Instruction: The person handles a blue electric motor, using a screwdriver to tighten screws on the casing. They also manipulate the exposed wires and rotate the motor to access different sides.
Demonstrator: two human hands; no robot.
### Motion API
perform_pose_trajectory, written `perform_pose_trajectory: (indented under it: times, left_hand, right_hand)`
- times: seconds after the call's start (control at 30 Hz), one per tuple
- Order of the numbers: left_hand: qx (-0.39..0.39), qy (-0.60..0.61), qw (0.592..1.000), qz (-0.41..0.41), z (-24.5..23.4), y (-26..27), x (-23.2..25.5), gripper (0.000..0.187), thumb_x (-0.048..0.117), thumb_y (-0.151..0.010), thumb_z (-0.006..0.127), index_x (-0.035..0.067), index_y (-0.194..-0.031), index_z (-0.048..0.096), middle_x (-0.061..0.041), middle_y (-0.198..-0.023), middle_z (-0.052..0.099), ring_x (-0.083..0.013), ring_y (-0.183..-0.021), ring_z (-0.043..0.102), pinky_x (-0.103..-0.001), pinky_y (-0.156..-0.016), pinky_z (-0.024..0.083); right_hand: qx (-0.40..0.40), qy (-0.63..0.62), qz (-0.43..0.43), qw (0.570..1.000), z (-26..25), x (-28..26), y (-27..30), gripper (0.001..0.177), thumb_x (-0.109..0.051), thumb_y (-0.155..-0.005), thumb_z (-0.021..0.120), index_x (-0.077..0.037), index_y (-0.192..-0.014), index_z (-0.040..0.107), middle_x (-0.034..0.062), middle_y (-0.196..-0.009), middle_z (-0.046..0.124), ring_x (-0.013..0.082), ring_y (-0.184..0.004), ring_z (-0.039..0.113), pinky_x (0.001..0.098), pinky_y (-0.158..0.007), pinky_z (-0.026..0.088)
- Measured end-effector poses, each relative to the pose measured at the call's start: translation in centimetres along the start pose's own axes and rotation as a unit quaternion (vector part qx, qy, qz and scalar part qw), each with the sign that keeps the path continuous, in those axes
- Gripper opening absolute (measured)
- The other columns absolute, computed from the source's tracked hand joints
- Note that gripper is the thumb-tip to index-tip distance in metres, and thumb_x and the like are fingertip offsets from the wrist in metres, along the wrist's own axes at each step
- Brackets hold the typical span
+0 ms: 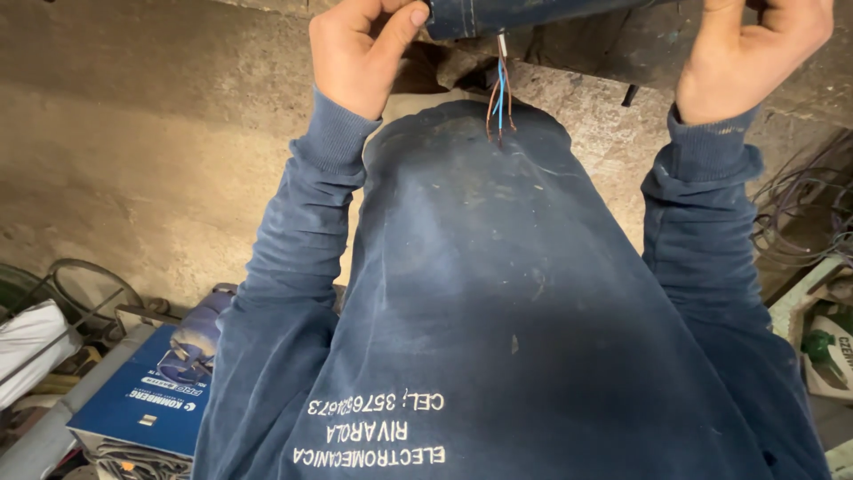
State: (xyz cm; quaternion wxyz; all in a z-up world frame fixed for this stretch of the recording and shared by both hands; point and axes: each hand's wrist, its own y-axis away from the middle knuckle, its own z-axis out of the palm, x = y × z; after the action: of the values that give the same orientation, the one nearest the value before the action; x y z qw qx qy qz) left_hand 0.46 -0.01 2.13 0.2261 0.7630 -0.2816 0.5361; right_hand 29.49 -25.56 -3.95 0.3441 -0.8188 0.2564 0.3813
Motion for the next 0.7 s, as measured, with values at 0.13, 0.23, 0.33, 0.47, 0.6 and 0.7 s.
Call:
perform_pose_trajectory:
  times: [0.13, 0.23, 0.33, 0.47, 0.6, 0.7]
  left_hand:
    - [-0.015, 0.136, 0.989, -0.055, 0.4, 0.2, -1.9, 0.014, 0.008, -0.098, 0.080, -0.003, -0.105, 0.074, -0.004, -0.090, 0.076, -0.0081, -0.079, 0.067, -0.025, -0.072, 0.056]
    - [-0.010, 0.074, 0.997, -0.016, 0.4, 0.2, -2.1, 0.011, 0.005, -0.098, 0.083, -0.002, -0.102, 0.076, -0.005, -0.089, 0.077, -0.0110, -0.080, 0.070, -0.026, -0.075, 0.058]
    - [-0.017, 0.105, 0.994, -0.014, 0.7, 0.3, -3.2, 0.014, 0.003, -0.097, 0.083, -0.002, -0.108, 0.074, -0.006, -0.098, 0.078, -0.0129, -0.091, 0.074, -0.028, -0.083, 0.062]
    - [-0.028, 0.170, 0.985, -0.009, 0.7, 1.1, -2.8, 0.019, 0.003, -0.100, 0.082, -0.001, -0.113, 0.068, -0.005, -0.106, 0.072, -0.0142, -0.102, 0.072, -0.031, -0.091, 0.064]
    - [0.006, 0.190, 0.982, -0.010, 0.6, 2.1, -2.3, 0.019, 0.002, -0.099, 0.080, -0.002, -0.114, 0.069, -0.004, -0.114, 0.066, -0.0133, -0.104, 0.069, -0.030, -0.093, 0.061]
    - [0.040, 0.177, 0.982, -0.048, 1.0, 1.8, -4.0, 0.013, 0.005, -0.103, 0.079, 0.000, -0.112, 0.071, -0.003, -0.105, 0.068, -0.0121, -0.094, 0.067, -0.028, -0.085, 0.057]
  right_hand:
    - [-0.008, 0.016, -0.024, 1.000, -0.1, 0.0, -0.1, 0.039, -0.012, -0.118, 0.083, 0.008, -0.095, 0.059, 0.0137, -0.088, 0.052, 0.0214, -0.075, 0.051, 0.0383, -0.069, 0.042]
    - [-0.006, 0.007, 0.008, 1.000, -0.4, 2.0, 0.6, 0.040, -0.012, -0.116, 0.083, 0.008, -0.093, 0.057, 0.0107, -0.082, 0.051, 0.0190, -0.068, 0.044, 0.0356, -0.062, 0.034]
    - [-0.019, 0.010, -0.004, 1.000, -0.4, 1.0, 0.1, 0.040, -0.013, -0.118, 0.082, 0.006, -0.093, 0.058, 0.0098, -0.081, 0.051, 0.0180, -0.069, 0.047, 0.0358, -0.065, 0.040]
    - [-0.017, 0.010, -0.018, 1.000, -0.3, 1.5, 0.2, 0.042, -0.012, -0.117, 0.083, 0.005, -0.090, 0.056, 0.0095, -0.079, 0.050, 0.0177, -0.066, 0.045, 0.0358, -0.060, 0.034]
    - [0.000, 0.017, -0.004, 1.000, -0.5, 1.6, 0.8, 0.042, -0.008, -0.114, 0.083, 0.004, -0.088, 0.052, 0.0089, -0.079, 0.046, 0.0178, -0.067, 0.041, 0.0352, -0.061, 0.032]
    - [0.010, -0.008, 0.020, 1.000, -0.4, 1.5, 1.0, 0.040, -0.004, -0.115, 0.082, 0.004, -0.092, 0.050, 0.0081, -0.083, 0.047, 0.0174, -0.070, 0.041, 0.0347, -0.063, 0.033]
